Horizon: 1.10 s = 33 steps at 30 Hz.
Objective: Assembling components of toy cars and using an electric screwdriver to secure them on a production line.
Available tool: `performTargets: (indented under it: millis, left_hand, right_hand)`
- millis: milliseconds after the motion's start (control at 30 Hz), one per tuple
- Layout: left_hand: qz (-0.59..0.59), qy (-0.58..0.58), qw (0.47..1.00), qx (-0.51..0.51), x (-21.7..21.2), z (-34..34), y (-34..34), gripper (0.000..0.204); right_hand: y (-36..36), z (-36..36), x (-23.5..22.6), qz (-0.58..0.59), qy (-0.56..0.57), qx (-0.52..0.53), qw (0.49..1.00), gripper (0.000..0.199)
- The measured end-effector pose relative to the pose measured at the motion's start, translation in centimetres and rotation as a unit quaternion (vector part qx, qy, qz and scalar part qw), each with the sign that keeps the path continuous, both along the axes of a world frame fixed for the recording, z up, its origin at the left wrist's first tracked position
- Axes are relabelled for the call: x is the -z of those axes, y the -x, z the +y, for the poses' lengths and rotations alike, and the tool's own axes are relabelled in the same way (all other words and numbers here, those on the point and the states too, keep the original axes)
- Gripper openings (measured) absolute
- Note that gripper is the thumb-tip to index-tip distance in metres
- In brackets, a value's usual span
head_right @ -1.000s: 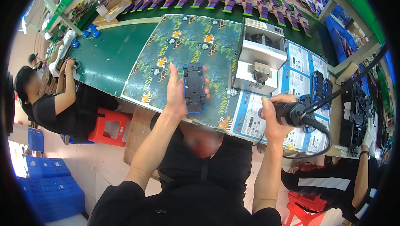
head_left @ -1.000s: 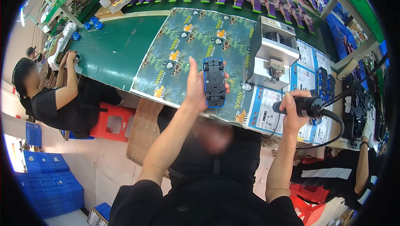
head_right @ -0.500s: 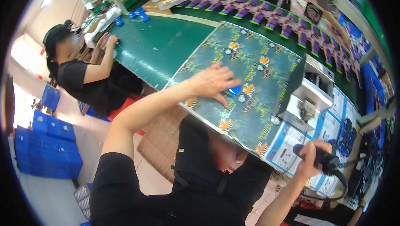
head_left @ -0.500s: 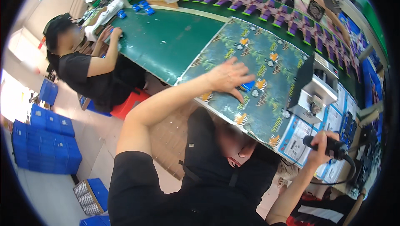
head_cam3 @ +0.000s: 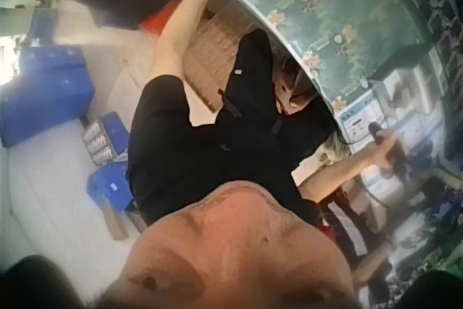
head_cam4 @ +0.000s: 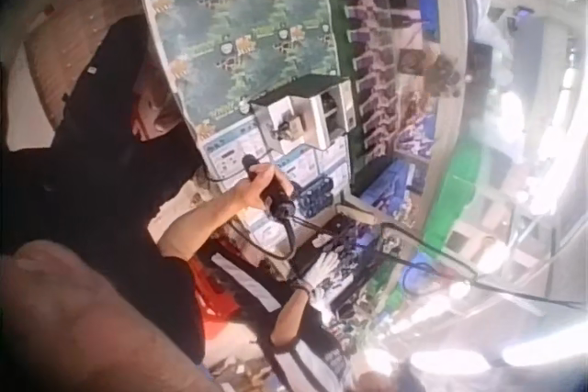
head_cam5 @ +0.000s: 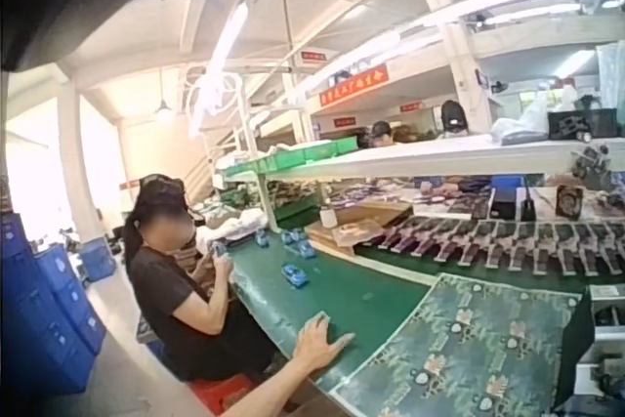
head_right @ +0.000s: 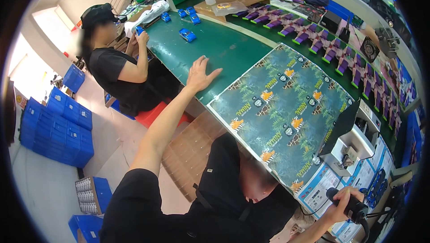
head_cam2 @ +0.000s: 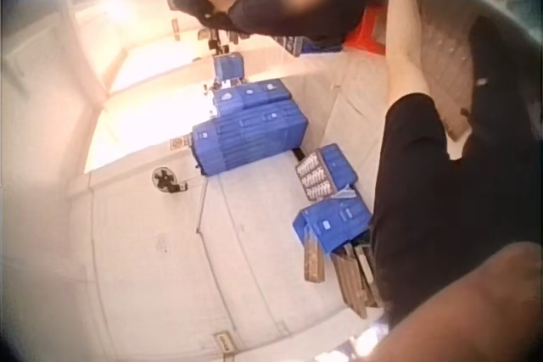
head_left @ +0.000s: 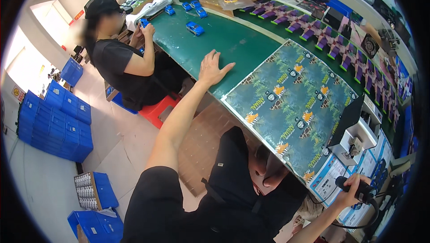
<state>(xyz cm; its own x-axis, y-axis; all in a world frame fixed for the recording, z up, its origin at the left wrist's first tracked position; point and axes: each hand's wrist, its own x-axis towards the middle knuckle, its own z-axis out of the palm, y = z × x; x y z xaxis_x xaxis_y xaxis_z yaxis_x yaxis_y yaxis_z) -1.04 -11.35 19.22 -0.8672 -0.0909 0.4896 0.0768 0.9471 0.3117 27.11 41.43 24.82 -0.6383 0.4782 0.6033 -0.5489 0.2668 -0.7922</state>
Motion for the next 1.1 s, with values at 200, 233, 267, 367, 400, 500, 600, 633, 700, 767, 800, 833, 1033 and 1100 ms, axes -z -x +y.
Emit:
performTargets:
  millis: [200, 233, 267, 367, 400, 500, 600, 633, 700, 767, 800, 833, 1033, 1100]
  left_hand:
    - [-0.006, 0.001, 1.000, 0.000, -0.1, -0.1, -0.1, 0.068]
    - [-0.005, 0.000, 1.000, 0.002, -0.1, -0.1, -0.1, 0.068]
    - [-0.005, 0.006, 1.000, 0.001, 0.0, 0.0, -0.2, 0.065]
    - [-0.004, 0.013, 1.000, -0.005, 0.2, 0.1, -0.5, 0.062]
    - [-0.005, 0.014, 1.000, -0.011, 0.2, 0.1, -0.4, 0.060]
    - [0.003, 0.017, 1.000, -0.013, 0.5, 0.3, -0.3, 0.058]
    - [0.021, 0.019, 1.000, -0.008, 0.7, 0.3, -0.2, 0.055]
    - [0.020, 0.019, 1.000, -0.008, 0.6, 0.1, -0.2, 0.055]
    - [0.035, 0.022, 0.999, -0.005, 0.5, -0.2, -0.4, 0.052]
    - [0.036, 0.023, 0.999, -0.006, 0.5, -0.1, -1.0, 0.050]
    - [0.039, 0.025, 0.999, -0.007, 0.4, 0.0, -1.2, 0.048]
    - [0.038, 0.026, 0.999, -0.006, 0.3, 0.0, -1.3, 0.048]
    - [0.130, 0.043, 0.987, 0.087, 0.1, 3.5, -2.0, 0.037]
    - [0.164, 0.029, 0.970, 0.179, 0.2, 7.4, -4.1, 0.034]
  right_hand:
    - [0.0, -0.4, -0.2, 0.000, 0.028, 0.017, 0.999, 0.010]
    - [-0.2, -0.3, -0.2, 0.003, 0.031, 0.015, 0.999, 0.011]
    - [-0.2, -0.2, -0.2, 0.006, 0.042, 0.007, 0.999, 0.011]
    - [-0.2, -0.4, -0.4, 0.013, 0.058, 0.013, 0.998, 0.011]
    - [-0.3, -0.3, -0.5, 0.006, 0.065, 0.013, 0.998, 0.011]
    - [-0.5, -0.1, -0.7, 0.006, 0.074, 0.024, 0.997, 0.011]
    - [-0.4, 0.2, -0.5, 0.006, 0.062, 0.009, 0.998, 0.010]
    - [-0.3, 0.1, -0.5, 0.005, 0.062, 0.009, 0.998, 0.010]
    - [-0.2, -0.3, -0.5, -0.007, 0.048, 0.031, 0.998, 0.009]
    - [-0.4, -0.1, -0.3, -0.009, 0.034, 0.023, 0.999, 0.008]
    - [-0.4, -0.1, -0.3, -0.004, 0.033, 0.019, 0.999, 0.008]
    - [-0.5, -0.2, -0.2, 0.001, 0.032, 0.016, 0.999, 0.008]
    - [-1.6, 0.4, -0.3, 0.008, 0.041, 0.025, 0.999, 0.009]
    - [-2.3, 1.3, -0.3, -0.022, 0.019, 0.054, 0.998, 0.011]
